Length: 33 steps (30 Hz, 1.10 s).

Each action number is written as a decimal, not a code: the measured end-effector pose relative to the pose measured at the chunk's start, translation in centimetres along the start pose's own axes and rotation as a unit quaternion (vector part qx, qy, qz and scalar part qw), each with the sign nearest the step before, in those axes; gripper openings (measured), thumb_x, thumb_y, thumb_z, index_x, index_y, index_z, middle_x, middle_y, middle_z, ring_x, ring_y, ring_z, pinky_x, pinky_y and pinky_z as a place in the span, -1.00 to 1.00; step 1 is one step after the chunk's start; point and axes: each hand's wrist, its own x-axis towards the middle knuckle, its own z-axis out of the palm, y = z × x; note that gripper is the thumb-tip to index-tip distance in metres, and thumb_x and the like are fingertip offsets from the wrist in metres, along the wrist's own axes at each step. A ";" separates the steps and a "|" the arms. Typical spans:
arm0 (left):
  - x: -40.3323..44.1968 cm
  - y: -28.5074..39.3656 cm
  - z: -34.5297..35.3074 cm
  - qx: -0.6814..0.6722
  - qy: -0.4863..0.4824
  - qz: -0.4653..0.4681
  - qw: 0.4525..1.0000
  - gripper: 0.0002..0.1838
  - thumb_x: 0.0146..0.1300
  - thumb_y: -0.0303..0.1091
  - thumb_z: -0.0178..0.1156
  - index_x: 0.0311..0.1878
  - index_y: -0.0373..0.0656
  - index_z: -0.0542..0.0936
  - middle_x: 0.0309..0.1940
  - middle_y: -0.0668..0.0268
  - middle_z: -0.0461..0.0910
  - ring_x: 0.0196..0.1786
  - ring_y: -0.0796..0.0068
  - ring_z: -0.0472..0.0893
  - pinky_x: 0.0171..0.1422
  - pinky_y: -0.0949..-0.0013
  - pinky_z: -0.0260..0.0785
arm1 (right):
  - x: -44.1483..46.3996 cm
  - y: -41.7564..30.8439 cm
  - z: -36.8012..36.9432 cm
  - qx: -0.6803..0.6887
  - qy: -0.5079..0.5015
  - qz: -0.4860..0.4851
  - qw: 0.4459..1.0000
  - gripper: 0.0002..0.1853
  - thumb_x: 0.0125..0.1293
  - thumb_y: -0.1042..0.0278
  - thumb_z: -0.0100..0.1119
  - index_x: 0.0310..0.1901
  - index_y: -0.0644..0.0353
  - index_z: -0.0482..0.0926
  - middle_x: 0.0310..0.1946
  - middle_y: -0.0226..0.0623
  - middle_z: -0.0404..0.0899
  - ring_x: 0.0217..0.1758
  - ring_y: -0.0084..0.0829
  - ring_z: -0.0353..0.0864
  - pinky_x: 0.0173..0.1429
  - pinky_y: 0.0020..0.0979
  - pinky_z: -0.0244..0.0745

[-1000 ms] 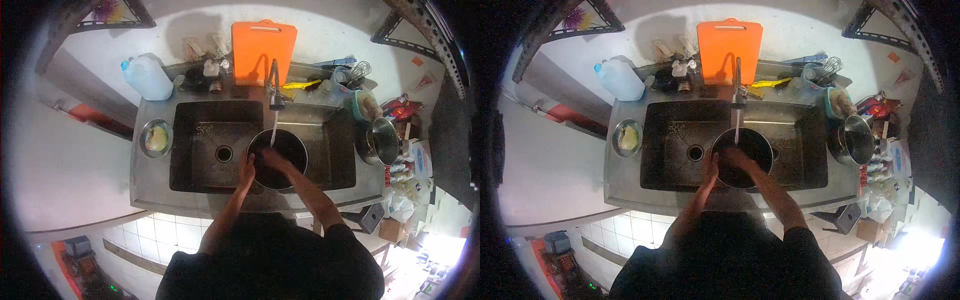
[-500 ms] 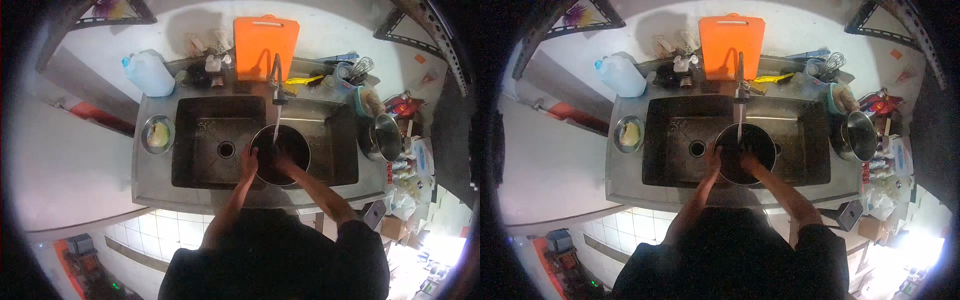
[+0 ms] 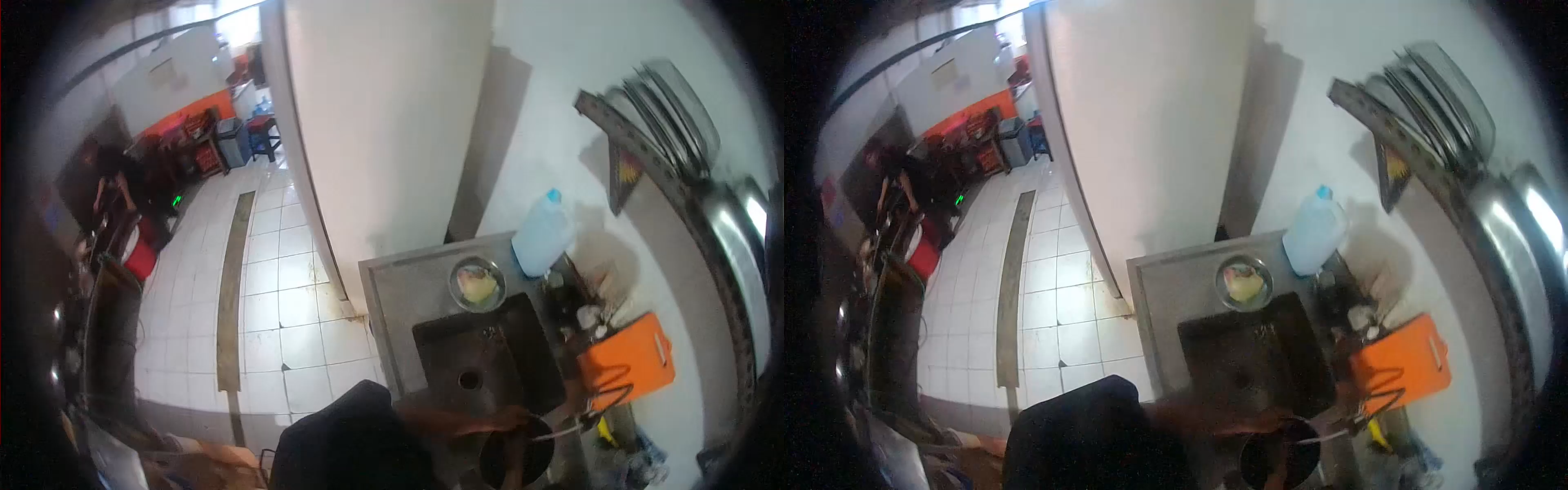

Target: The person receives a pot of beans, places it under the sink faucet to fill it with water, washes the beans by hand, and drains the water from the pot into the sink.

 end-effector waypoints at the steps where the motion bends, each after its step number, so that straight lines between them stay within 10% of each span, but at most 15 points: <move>1: -0.5 1.3 -0.8 0.005 -0.031 -0.025 0.999 -0.65 0.36 -0.24 0.09 0.13 -0.19 0.53 0.08 0.07 0.53 0.14 0.10 0.50 0.23 0.10 0.31 | 0.8 -0.4 0.2 -0.003 -0.003 -0.004 1.000 -0.48 0.31 0.13 0.10 0.22 0.26 0.40 0.17 0.05 0.45 0.21 0.04 0.44 0.28 -0.04 0.32; 33: -1.4 3.5 -3.6 0.017 0.006 0.012 1.000 -0.63 0.20 -0.34 0.07 0.08 -0.20 0.54 -0.03 -0.03 0.57 0.06 -0.02 0.53 0.13 0.04 0.35 | 1.1 2.2 -0.2 -0.025 -0.004 0.028 0.999 -0.60 0.36 0.17 0.02 0.05 0.33 0.46 -0.07 0.01 0.56 0.02 -0.04 0.54 0.12 -0.10 0.42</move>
